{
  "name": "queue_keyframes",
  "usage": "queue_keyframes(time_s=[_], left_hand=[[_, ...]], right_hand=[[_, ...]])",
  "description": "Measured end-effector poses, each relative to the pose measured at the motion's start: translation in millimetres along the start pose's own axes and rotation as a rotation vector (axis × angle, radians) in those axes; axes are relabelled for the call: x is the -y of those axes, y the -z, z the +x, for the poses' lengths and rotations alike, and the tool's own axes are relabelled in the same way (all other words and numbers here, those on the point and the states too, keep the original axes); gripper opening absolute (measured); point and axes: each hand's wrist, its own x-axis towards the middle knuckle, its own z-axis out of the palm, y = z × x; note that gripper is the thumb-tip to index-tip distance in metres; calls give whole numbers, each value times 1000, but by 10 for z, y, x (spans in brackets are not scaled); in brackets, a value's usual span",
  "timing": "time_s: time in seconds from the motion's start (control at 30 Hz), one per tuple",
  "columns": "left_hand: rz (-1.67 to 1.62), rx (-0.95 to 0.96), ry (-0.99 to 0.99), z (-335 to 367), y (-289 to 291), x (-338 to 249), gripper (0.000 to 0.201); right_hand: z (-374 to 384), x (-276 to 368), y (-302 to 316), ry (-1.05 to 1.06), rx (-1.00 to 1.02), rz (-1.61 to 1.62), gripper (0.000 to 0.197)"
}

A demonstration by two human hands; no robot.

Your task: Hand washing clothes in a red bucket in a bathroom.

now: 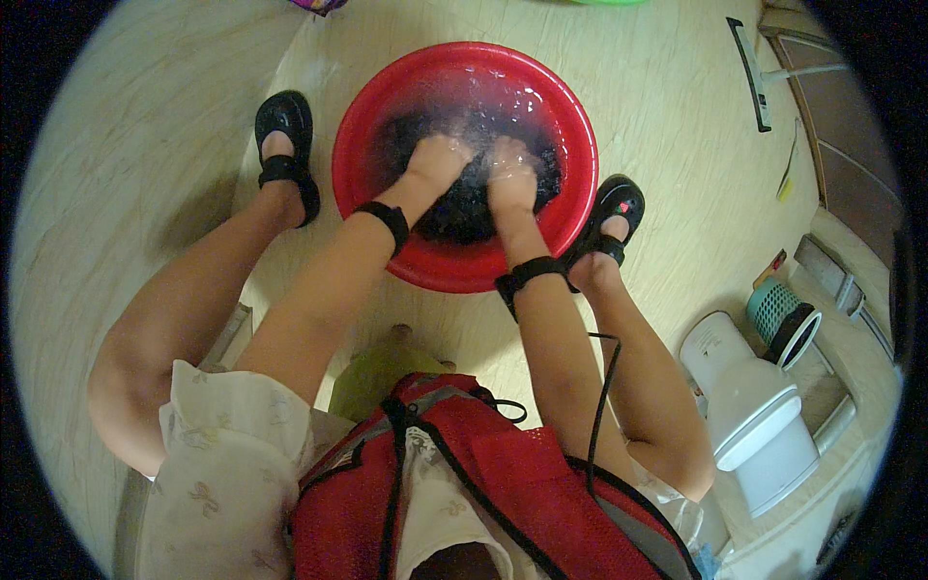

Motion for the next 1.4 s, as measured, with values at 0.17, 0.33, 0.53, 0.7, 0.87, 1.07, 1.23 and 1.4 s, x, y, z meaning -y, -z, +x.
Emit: queue_keyframes(time_s=[0.17,0.33,0.53,0.7,0.87,1.07,1.23,1.4], left_hand=[[-379,-335,-158,-142,447,517,35],[-113,-796,44,-446,408,539,32],[-32,-288,-226,-903,49,-80,43],[117,-249,-84,-1029,-362,-199,76],[-22,-66,-95,-875,-456,54,90],[-648,-435,-132,-953,-159,83,58],[-1007,-599,-166,-1178,307,-69,24],[-1272,-609,-325,-1365,872,-369,33]], right_hand=[[188,-295,564,-116,-138,291,11],[-151,-67,899,35,-598,364,7],[-750,268,514,95,102,282,31],[-1042,386,20,74,217,19,65],[-729,406,-8,12,378,198,31],[-609,11,568,-73,30,960,23],[-520,124,1151,-69,-10,1467,23],[-590,84,1452,-71,-173,1220,22]])
